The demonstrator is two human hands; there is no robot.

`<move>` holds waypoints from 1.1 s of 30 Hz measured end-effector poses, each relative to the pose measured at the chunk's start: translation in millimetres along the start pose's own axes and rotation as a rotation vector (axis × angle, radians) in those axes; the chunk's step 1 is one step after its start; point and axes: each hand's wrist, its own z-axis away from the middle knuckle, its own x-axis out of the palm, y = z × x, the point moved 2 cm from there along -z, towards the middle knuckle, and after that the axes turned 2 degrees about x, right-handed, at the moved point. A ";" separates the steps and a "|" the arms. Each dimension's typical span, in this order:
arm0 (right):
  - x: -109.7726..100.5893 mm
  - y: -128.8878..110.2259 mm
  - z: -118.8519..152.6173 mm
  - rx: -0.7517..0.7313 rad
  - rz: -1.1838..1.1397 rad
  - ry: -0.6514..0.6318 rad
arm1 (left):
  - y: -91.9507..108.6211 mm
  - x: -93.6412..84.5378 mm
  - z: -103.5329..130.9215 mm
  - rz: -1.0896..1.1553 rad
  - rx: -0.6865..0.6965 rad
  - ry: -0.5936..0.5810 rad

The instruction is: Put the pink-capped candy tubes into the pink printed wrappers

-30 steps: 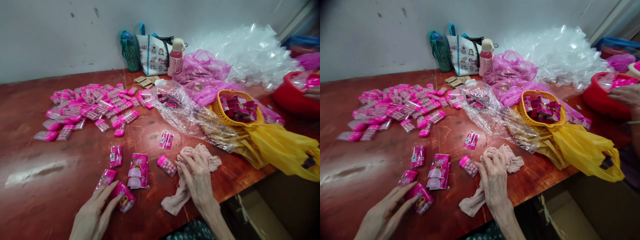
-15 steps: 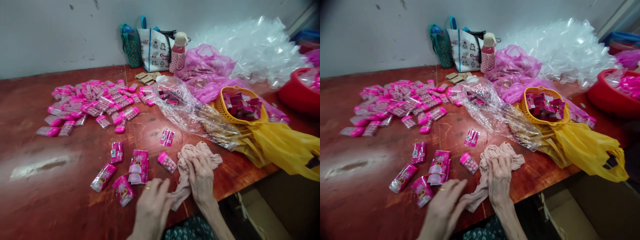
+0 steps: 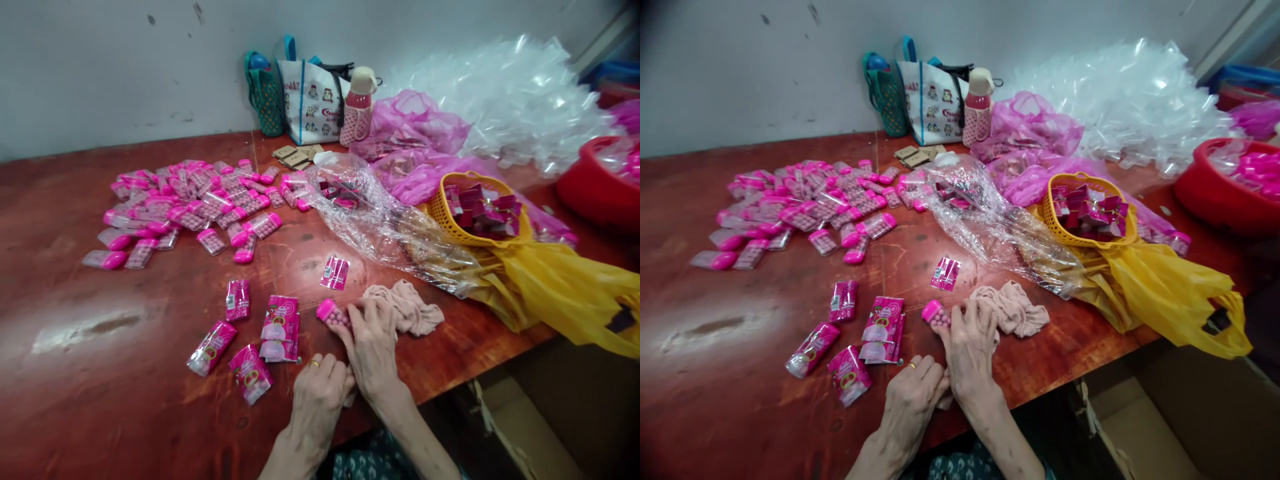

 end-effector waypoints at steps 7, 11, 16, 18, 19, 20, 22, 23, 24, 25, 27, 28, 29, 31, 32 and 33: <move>12.2 -4.2 -1.4 0.025 0.024 -0.048 | -48.2 -54.7 23.5 0.169 -0.308 0.287; 5.0 -10.0 0.2 0.061 -0.123 -0.024 | -72.1 -74.9 23.2 0.297 -0.564 0.367; -14.9 -26.6 3.4 0.189 -0.488 -0.078 | -59.0 -64.9 2.1 0.969 -0.927 0.335; -19.6 -32.7 5.6 0.248 -0.589 -0.154 | -47.3 -55.4 -9.8 1.327 -0.960 0.269; -20.7 -34.6 7.2 0.274 -0.630 -0.191 | -42.9 -51.2 -14.8 1.466 -0.965 0.250; -21.0 -35.6 9.1 0.296 -0.668 -0.221 | -39.8 -47.7 -18.8 1.571 -0.972 0.245; -19.7 -34.9 13.7 0.332 -0.729 -0.270 | -37.8 -42.4 -23.1 1.701 -1.017 0.277; -18.4 -33.5 16.2 0.345 -0.748 -0.287 | -38.0 -40.7 -23.8 1.739 -1.040 0.297; -16.8 -32.1 18.7 0.354 -0.763 -0.309 | -38.2 -39.6 -23.9 1.766 -1.055 0.315; -14.8 -31.0 21.0 0.365 -0.777 -0.342 | -38.2 -39.1 -23.7 1.784 -1.063 0.323; -10.4 -31.2 25.2 0.392 -0.816 -0.429 | -37.2 -39.8 -22.5 1.799 -1.072 0.341; -8.4 -32.8 26.5 0.399 -0.839 -0.466 | -36.6 -41.0 -21.8 1.802 -1.073 0.352; -6.8 -35.3 27.2 0.395 -0.860 -0.488 | -36.5 -42.5 -20.9 1.805 -1.074 0.363; -5.1 -41.6 25.9 0.332 -0.883 -0.494 | -40.2 -46.8 -17.9 1.801 -1.078 0.395; -5.0 -44.7 24.0 0.267 -0.884 -0.483 | -44.9 -49.6 -15.2 1.792 -1.082 0.427; -5.5 -46.8 21.4 0.196 -0.879 -0.460 | -51.6 -53.1 -11.4 1.779 -1.090 0.467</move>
